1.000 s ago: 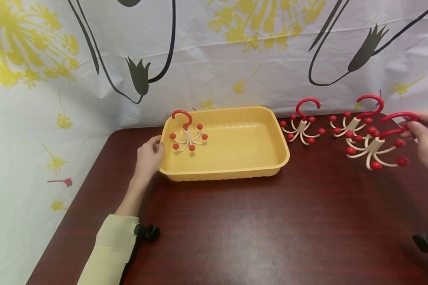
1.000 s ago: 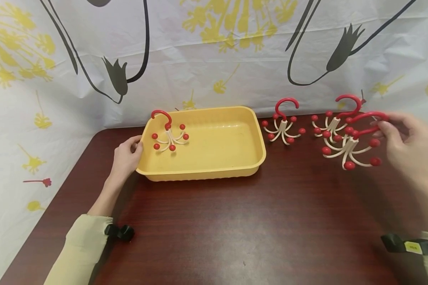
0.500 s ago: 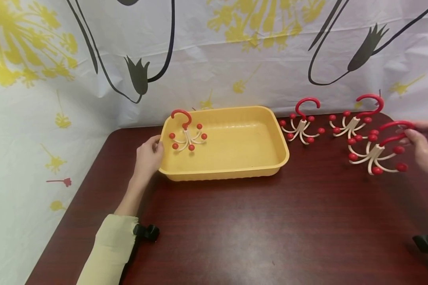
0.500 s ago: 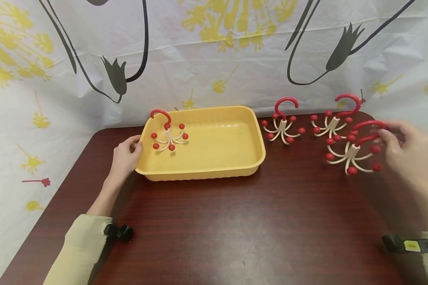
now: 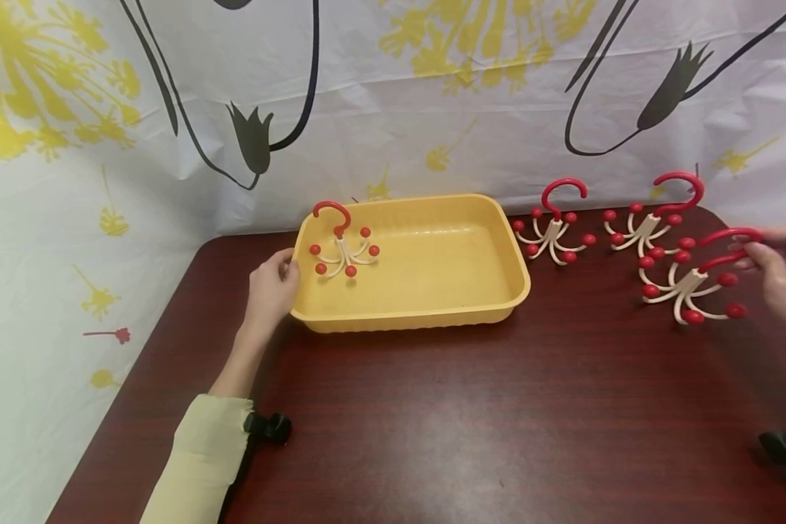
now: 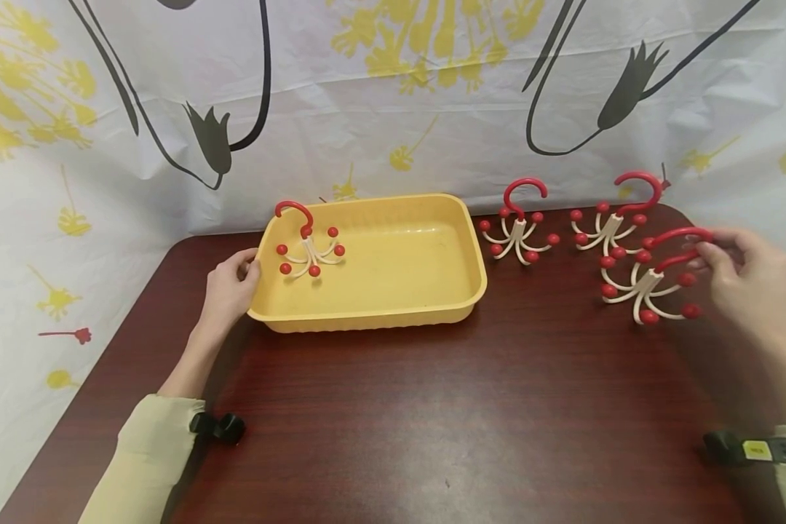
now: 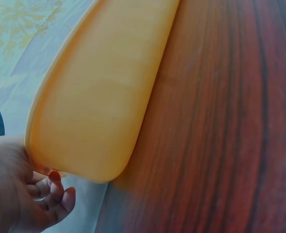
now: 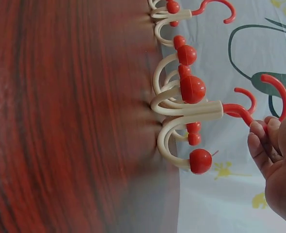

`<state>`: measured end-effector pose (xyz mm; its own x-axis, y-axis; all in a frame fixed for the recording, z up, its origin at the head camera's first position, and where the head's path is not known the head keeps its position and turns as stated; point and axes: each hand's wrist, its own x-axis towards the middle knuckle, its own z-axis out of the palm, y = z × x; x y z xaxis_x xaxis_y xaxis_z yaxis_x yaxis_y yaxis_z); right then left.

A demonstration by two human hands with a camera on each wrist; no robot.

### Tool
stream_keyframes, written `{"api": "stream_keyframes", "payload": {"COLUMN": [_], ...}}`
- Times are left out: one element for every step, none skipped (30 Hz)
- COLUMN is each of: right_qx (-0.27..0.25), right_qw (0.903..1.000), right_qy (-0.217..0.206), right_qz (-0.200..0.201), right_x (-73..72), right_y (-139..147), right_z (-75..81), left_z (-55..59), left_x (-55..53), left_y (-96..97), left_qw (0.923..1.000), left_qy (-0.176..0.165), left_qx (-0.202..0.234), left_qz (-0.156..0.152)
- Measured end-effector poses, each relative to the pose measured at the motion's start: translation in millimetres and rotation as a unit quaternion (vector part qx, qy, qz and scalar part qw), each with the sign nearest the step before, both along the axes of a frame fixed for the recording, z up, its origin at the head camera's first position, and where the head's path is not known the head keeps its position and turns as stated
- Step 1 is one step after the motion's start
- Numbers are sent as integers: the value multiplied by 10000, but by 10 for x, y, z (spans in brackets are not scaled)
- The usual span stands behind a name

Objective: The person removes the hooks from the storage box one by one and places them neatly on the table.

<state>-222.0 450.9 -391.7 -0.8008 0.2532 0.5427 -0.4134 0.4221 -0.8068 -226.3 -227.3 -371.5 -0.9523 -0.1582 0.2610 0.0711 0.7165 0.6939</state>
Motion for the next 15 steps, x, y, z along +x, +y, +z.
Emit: {"api": "stream_keyframes", "payload": {"right_qx": [-106, -186, -64, -37, -63, -57, 148, 297, 405, 436, 423, 468, 474, 477, 544], "right_qw": [9999, 9998, 10000, 9999, 9998, 9996, 9997, 9994, 9991, 9990, 9990, 9989, 9988, 9988, 9983], "right_qy": [17, 7, -6, 62, 135, 177, 140, 123, 113, 92, 84, 87, 76, 99, 118], "right_qz": [41, 50, 36, 79, 153, 202, 134, 122, 104, 76, 76, 14, -41, -77, -175], "right_x": [-10, -31, -49, -91, -134, -177, -215, -247, -269, -293, -306, -312, -309, -306, -298], "right_y": [17, 55, 96, 174, 259, 344, 426, 498, 549, 599, 630, 641, 631, 618, 592], "right_z": [-13, -40, -66, -125, -189, -254, -309, -357, -392, -432, -457, -465, -451, -440, -418], "left_z": [-1, -1, -1, -3, -3, -4, -5, -4, -5, -5, -5, -5, -3, -2, -3], "left_x": [-1, -1, -2, -4, -4, -4, -4, -3, -3, -3, -3, -2, -1, 0, -1], "left_y": [0, -1, -3, -3, -2, -1, -3, -4, -5, -5, -6, -7, -9, -9, -10], "left_qw": [10000, 10000, 10000, 10000, 10000, 10000, 10000, 10000, 10000, 10000, 10000, 10000, 10000, 10000, 10000], "left_qy": [-6, -12, -19, -33, -44, -53, -60, -65, -70, -78, -84, -90, -90, -91, -92], "left_qx": [4, 2, -3, 2, 4, 6, 7, 2, 3, 1, -6, -9, -12, -13, -14], "left_qz": [1, 2, 5, 8, 7, 4, 4, -1, -6, -13, -19, -20, -23, -30, -33]}}
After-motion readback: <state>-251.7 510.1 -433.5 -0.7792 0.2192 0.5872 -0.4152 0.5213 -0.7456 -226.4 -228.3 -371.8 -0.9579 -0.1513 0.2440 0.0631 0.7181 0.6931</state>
